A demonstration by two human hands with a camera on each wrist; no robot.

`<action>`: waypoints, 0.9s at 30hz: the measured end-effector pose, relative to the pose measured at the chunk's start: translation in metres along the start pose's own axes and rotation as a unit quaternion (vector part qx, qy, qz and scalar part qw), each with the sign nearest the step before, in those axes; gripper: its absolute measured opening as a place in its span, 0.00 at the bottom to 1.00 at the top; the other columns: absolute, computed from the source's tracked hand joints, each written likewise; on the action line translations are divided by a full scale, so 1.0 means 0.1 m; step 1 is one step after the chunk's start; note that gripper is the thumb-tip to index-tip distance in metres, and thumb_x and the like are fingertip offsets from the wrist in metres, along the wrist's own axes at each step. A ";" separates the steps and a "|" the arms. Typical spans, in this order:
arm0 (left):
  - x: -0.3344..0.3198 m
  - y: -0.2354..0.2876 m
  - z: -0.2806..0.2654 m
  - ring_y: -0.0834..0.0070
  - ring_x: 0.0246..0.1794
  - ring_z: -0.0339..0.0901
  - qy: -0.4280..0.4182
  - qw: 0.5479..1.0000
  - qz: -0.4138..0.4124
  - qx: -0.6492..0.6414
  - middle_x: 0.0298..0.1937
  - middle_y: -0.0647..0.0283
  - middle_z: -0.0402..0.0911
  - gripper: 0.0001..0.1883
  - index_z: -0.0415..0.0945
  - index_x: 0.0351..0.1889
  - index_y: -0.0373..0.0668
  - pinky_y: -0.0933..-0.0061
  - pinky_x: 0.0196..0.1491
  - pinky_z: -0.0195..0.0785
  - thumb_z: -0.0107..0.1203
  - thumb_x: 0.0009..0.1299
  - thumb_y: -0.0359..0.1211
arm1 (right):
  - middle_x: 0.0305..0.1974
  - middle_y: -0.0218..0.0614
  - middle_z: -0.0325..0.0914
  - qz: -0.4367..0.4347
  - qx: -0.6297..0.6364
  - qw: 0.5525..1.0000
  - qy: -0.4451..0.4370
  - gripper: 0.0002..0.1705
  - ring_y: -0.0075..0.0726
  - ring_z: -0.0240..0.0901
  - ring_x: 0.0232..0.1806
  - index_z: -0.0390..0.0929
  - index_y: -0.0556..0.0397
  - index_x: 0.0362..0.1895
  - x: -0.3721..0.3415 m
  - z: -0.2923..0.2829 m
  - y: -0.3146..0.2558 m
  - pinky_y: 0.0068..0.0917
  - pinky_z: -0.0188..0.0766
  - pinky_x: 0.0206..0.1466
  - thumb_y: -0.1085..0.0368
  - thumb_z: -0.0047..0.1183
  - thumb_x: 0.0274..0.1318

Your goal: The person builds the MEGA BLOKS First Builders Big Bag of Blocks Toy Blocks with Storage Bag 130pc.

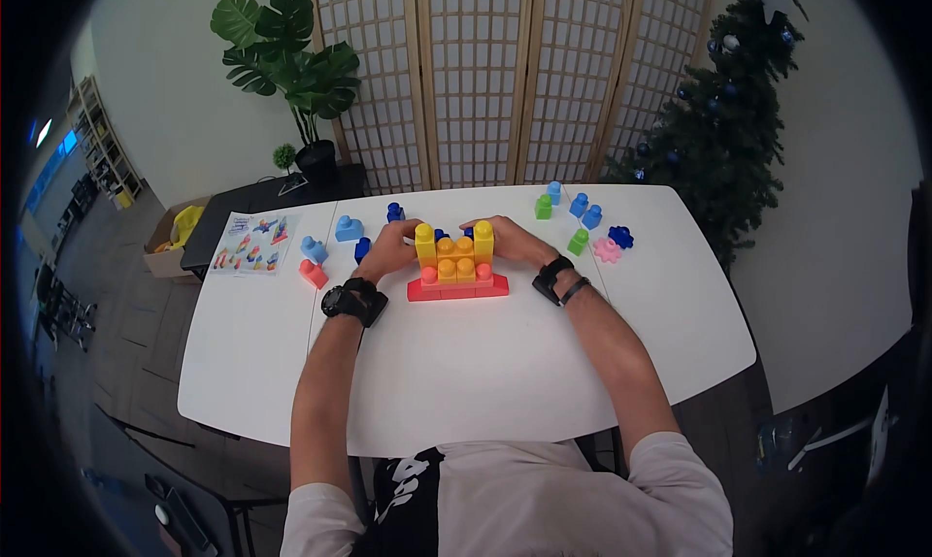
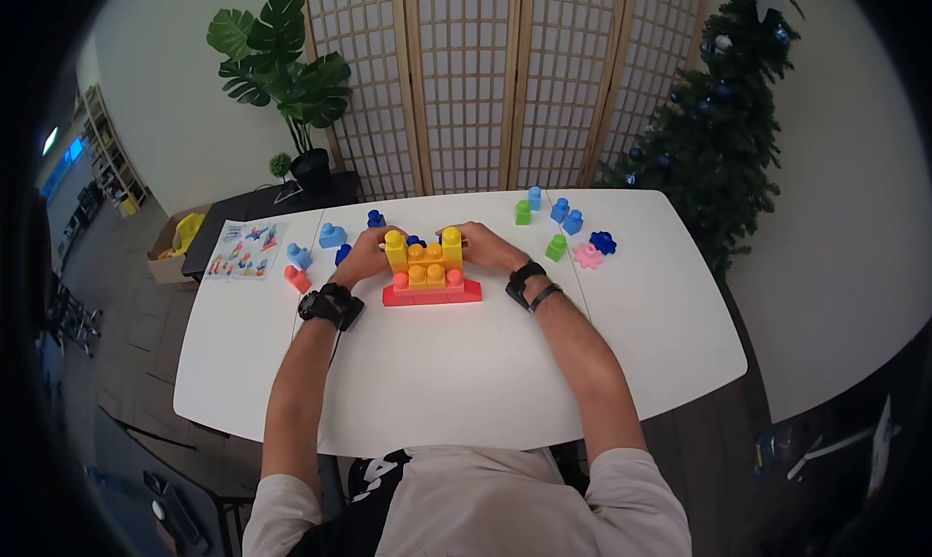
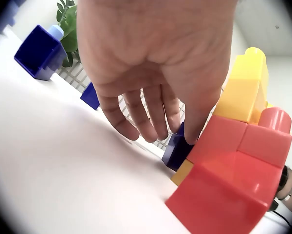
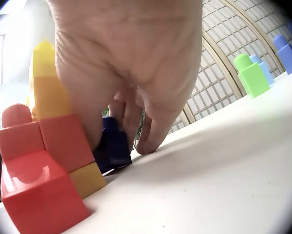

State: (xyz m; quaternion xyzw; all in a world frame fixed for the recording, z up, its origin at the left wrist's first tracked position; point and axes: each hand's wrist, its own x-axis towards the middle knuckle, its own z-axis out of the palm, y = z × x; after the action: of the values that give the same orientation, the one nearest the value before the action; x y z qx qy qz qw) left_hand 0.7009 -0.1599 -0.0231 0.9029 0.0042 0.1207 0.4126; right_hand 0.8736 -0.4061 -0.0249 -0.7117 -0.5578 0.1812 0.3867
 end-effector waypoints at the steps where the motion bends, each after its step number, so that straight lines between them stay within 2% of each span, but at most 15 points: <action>1: -0.03 -0.01 -0.03 0.65 0.52 0.87 0.000 1.000 0.000 0.001 0.54 0.57 0.91 0.21 0.85 0.62 0.39 0.67 0.60 0.78 0.68 0.70 0.28 | 0.61 0.43 0.87 0.009 0.009 1.000 -0.009 0.26 0.36 0.83 0.60 0.78 0.55 0.72 -0.02 -0.02 -0.01 0.32 0.77 0.67 0.74 0.58 0.72; 5: -0.09 0.02 -0.11 0.67 0.53 0.87 0.033 0.999 0.008 -0.022 0.61 0.58 0.88 0.24 0.83 0.64 0.42 0.67 0.59 0.80 0.69 0.70 0.28 | 0.55 0.46 0.88 0.014 0.033 0.999 0.008 0.21 0.40 0.85 0.57 0.81 0.57 0.66 -0.09 -0.03 -0.02 0.34 0.78 0.65 0.69 0.61 0.72; 7: -0.09 0.02 -0.12 0.68 0.53 0.87 0.037 0.999 0.017 -0.032 0.63 0.59 0.87 0.25 0.82 0.66 0.43 0.67 0.58 0.81 0.69 0.70 0.27 | 0.50 0.43 0.88 -0.012 -0.003 0.998 0.055 0.20 0.40 0.84 0.55 0.81 0.57 0.64 -0.10 -0.02 0.01 0.32 0.78 0.65 0.68 0.62 0.71; 9: -0.06 -0.03 -0.10 0.69 0.53 0.87 0.028 0.997 0.074 -0.006 0.58 0.60 0.89 0.22 0.84 0.63 0.42 0.66 0.55 0.82 0.68 0.71 0.26 | 0.49 0.41 0.88 -0.031 -0.007 0.997 0.068 0.20 0.39 0.85 0.53 0.82 0.57 0.63 -0.09 -0.03 0.06 0.31 0.79 0.63 0.68 0.64 0.70; 10: -0.03 -0.06 -0.09 0.69 0.53 0.87 0.030 0.997 0.075 -0.006 0.58 0.60 0.89 0.22 0.84 0.63 0.42 0.66 0.55 0.82 0.68 0.71 0.26 | 0.47 0.40 0.88 -0.050 -0.011 0.995 0.081 0.20 0.38 0.85 0.52 0.82 0.56 0.62 -0.09 -0.05 0.08 0.31 0.80 0.62 0.67 0.65 0.69; 13: -0.01 -0.12 -0.07 0.70 0.53 0.87 0.016 0.999 0.041 -0.015 0.55 0.61 0.90 0.19 0.86 0.60 0.41 0.66 0.53 0.83 0.66 0.71 0.24 | 0.47 0.39 0.89 -0.010 0.016 0.994 0.107 0.19 0.37 0.86 0.51 0.84 0.56 0.59 -0.08 -0.08 0.17 0.33 0.82 0.60 0.67 0.68 0.66; 15: -0.04 -0.08 -0.08 0.71 0.52 0.87 0.043 0.998 0.041 0.003 0.51 0.60 0.91 0.16 0.88 0.58 0.40 0.67 0.52 0.83 0.67 0.72 0.25 | 0.47 0.39 0.89 -0.007 0.010 0.994 0.112 0.18 0.37 0.86 0.51 0.84 0.56 0.58 -0.10 -0.13 0.25 0.33 0.82 0.59 0.66 0.68 0.66; 18: -0.08 0.01 -0.22 0.73 0.53 0.87 0.081 0.996 0.029 0.014 0.54 0.59 0.91 0.17 0.87 0.61 0.41 0.71 0.54 0.82 0.65 0.75 0.26 | 0.48 0.40 0.90 0.005 -0.004 0.991 0.131 0.17 0.37 0.87 0.51 0.85 0.57 0.55 -0.17 -0.22 0.24 0.33 0.83 0.57 0.66 0.69 0.65; 19: -0.09 0.09 -0.27 0.73 0.53 0.87 0.080 0.996 0.030 0.015 0.54 0.59 0.91 0.17 0.87 0.61 0.41 0.71 0.54 0.82 0.65 0.75 0.26 | 0.49 0.40 0.90 0.014 -0.013 0.989 0.145 0.16 0.38 0.87 0.51 0.86 0.57 0.55 -0.21 -0.24 0.20 0.33 0.83 0.56 0.67 0.69 0.65; 21: -0.10 0.31 -0.42 0.77 0.49 0.88 0.162 0.986 0.029 -0.038 0.48 0.61 0.92 0.16 0.87 0.61 0.39 0.76 0.52 0.81 0.66 0.77 0.30 | 0.49 0.41 0.90 0.022 0.004 0.987 0.159 0.16 0.37 0.87 0.51 0.86 0.58 0.54 -0.26 -0.30 0.10 0.33 0.83 0.56 0.67 0.69 0.65; 22: -0.09 0.44 -0.51 0.77 0.49 0.88 0.160 0.986 0.028 -0.037 0.48 0.61 0.92 0.16 0.87 0.61 0.39 0.76 0.52 0.81 0.66 0.77 0.30 | 0.49 0.41 0.90 0.030 0.021 0.984 0.172 0.15 0.37 0.87 0.51 0.86 0.58 0.54 -0.28 -0.33 0.06 0.33 0.84 0.56 0.67 0.69 0.65; 25: -0.05 0.85 -0.67 0.82 0.41 0.86 0.182 0.977 0.100 -0.048 0.45 0.62 0.92 0.17 0.88 0.60 0.40 0.74 0.49 0.80 0.69 0.76 0.36 | 0.49 0.40 0.90 0.024 0.014 0.980 0.199 0.16 0.37 0.88 0.51 0.85 0.57 0.55 -0.28 -0.41 -0.06 0.33 0.84 0.55 0.67 0.68 0.66; 27: -0.10 1.10 -0.66 0.82 0.43 0.86 0.164 0.978 0.111 -0.061 0.45 0.64 0.91 0.17 0.88 0.60 0.38 0.75 0.50 0.80 0.69 0.77 0.35 | 0.50 0.40 0.89 0.012 0.007 0.976 0.217 0.16 0.36 0.88 0.52 0.85 0.57 0.56 -0.27 -0.42 -0.14 0.32 0.84 0.54 0.67 0.68 0.66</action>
State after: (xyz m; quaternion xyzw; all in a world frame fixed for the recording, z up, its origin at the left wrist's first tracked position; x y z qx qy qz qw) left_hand 0.6663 -0.1842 0.0982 0.8390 -0.0355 0.3121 0.4443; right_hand 0.8853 -0.4446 0.0078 -0.7381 -0.4503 0.0311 0.5014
